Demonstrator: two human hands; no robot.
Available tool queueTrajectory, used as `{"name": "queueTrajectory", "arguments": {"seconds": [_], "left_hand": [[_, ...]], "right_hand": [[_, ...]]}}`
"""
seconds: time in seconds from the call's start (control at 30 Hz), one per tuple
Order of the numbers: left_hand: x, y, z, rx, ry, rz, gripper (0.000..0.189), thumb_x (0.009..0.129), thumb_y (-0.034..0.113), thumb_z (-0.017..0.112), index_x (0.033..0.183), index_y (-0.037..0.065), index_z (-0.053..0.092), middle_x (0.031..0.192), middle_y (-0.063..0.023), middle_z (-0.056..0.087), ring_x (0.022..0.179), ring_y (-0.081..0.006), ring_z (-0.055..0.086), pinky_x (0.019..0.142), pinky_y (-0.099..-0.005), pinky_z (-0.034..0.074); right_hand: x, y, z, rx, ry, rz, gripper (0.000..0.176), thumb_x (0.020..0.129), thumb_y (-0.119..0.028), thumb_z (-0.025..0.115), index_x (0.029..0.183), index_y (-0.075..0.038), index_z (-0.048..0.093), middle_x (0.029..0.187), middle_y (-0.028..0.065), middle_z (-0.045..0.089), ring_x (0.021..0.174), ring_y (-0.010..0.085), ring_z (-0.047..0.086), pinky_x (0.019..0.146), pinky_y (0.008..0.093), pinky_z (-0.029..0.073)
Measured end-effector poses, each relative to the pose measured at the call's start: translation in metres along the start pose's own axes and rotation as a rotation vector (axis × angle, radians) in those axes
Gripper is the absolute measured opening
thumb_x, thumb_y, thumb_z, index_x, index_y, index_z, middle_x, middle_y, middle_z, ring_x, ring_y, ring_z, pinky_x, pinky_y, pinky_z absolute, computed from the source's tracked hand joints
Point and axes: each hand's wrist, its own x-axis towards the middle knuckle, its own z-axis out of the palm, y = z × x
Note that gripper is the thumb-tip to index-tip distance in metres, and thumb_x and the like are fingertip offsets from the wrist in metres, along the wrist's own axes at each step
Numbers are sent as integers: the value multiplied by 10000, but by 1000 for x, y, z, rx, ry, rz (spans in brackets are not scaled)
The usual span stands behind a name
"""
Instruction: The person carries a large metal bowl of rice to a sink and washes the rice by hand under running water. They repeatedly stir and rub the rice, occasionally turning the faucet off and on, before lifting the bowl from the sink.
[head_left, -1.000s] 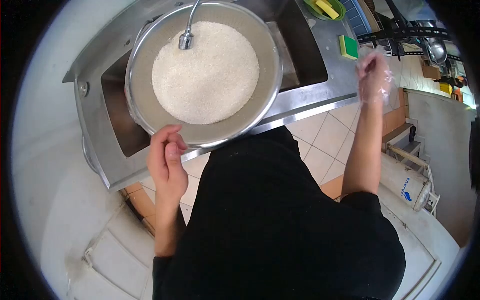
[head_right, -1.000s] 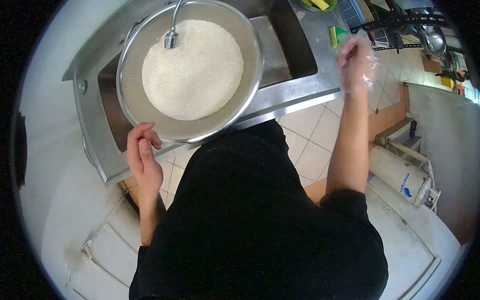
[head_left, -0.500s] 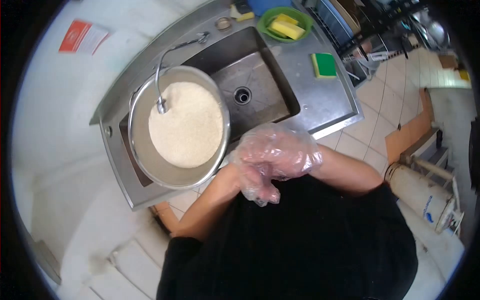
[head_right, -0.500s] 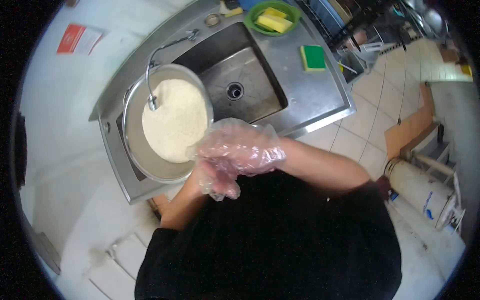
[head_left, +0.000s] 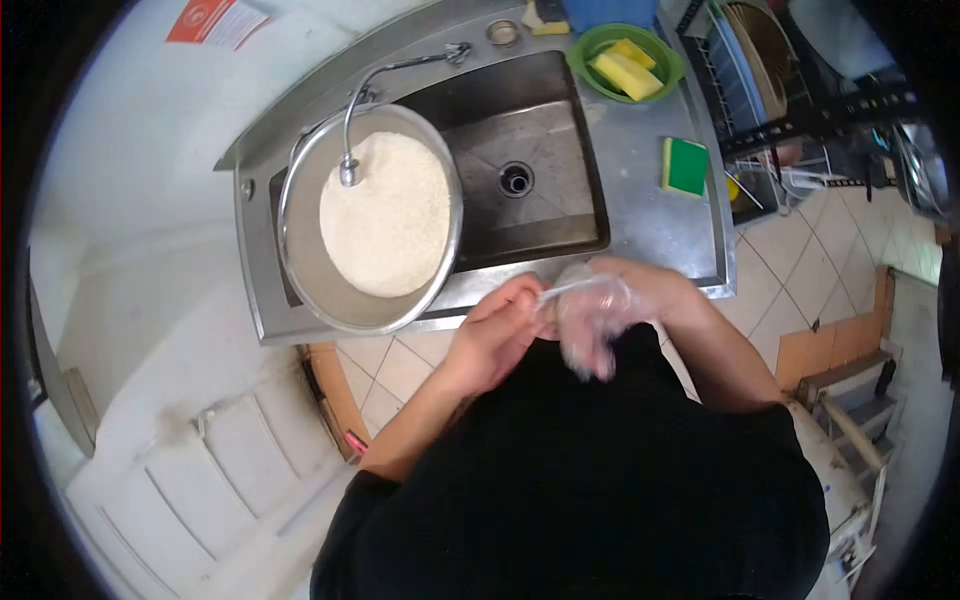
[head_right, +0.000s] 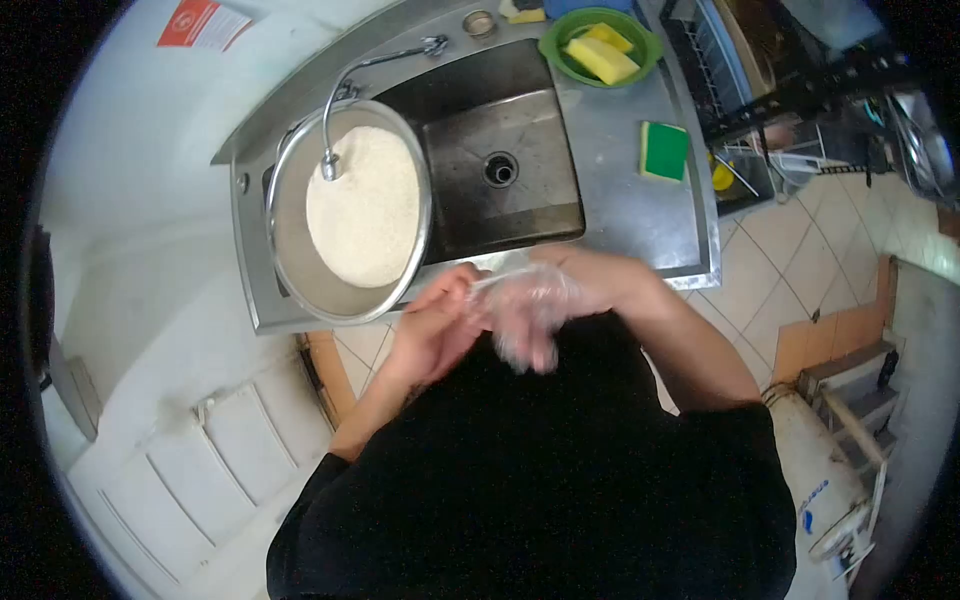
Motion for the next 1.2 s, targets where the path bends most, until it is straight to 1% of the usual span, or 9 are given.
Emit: {"name": "queueTrajectory", "arguments": {"seconds": [0.07,0.2,0.4,0.57,0.8,0.87,0.93,1.13,1.2], "left_hand": [[1,13,6,217,-23,177,233,1063,297,526,994,74,531,892,-16,467,836,-129,458,792,-322,394],[23,1,6,673,-28,-4,203,1062,281,527,1002,86,536,895,-20,480,848,-129,476,787,-298,406],[115,-52,-51,-209,73,-143,130,1035,216,551,977,100,554,809,4,514,767,-140,527,749,-324,459],[156,-103,-49,-101,253,-262,222,1038,187,487,824,134,504,687,19,454,626,-130,458,625,-293,401],[202,-168,-64,892,298,-223,243,1033,289,550,1052,55,613,840,-62,606,782,-216,576,774,-379,468],[203,-174,-69,1265,247,-114,289,1011,297,583,1122,35,633,883,-100,639,821,-257,604,804,-412,483],[189,-167,-63,1971,209,499,383,934,306,652,1186,17,663,986,-185,668,938,-373,636,848,-461,495],[138,-110,-65,1866,-121,203,294,952,233,623,1186,61,671,1063,-206,682,1003,-406,636,872,-448,503],[109,-81,-71,1704,-189,52,252,963,200,602,1158,51,661,999,-186,683,954,-360,648,844,-423,505]], "right_hand": [[-12,32,-63,253,255,-316,328,1040,-214,532,1155,73,641,969,204,716,837,294,733,724,466,624],[-67,26,-96,-16,438,-176,301,1014,-165,551,1115,100,651,1008,195,714,879,291,732,785,439,627],[-113,67,-120,31,849,-229,224,982,-120,623,1066,83,672,975,163,720,907,283,740,818,382,626],[-141,111,-116,219,1296,-409,146,954,-104,694,1028,21,687,949,124,721,871,237,747,766,322,618],[-166,140,-95,-316,2094,-564,141,957,0,561,1045,16,670,958,122,715,781,204,716,665,311,581],[-162,134,-77,-598,2122,-471,155,941,-2,574,1065,1,668,974,129,714,764,218,710,666,324,577],[-153,132,-62,-832,2014,-231,252,894,-17,616,1141,-48,655,1097,139,698,883,275,702,775,377,567],[-90,149,-82,-1630,1703,31,310,901,-200,663,1192,-94,657,1264,121,638,1241,339,550,1062,505,412],[-87,165,-129,-1621,1633,-5,342,880,-246,675,1179,-79,670,1221,142,653,1154,355,583,975,517,441]]}}
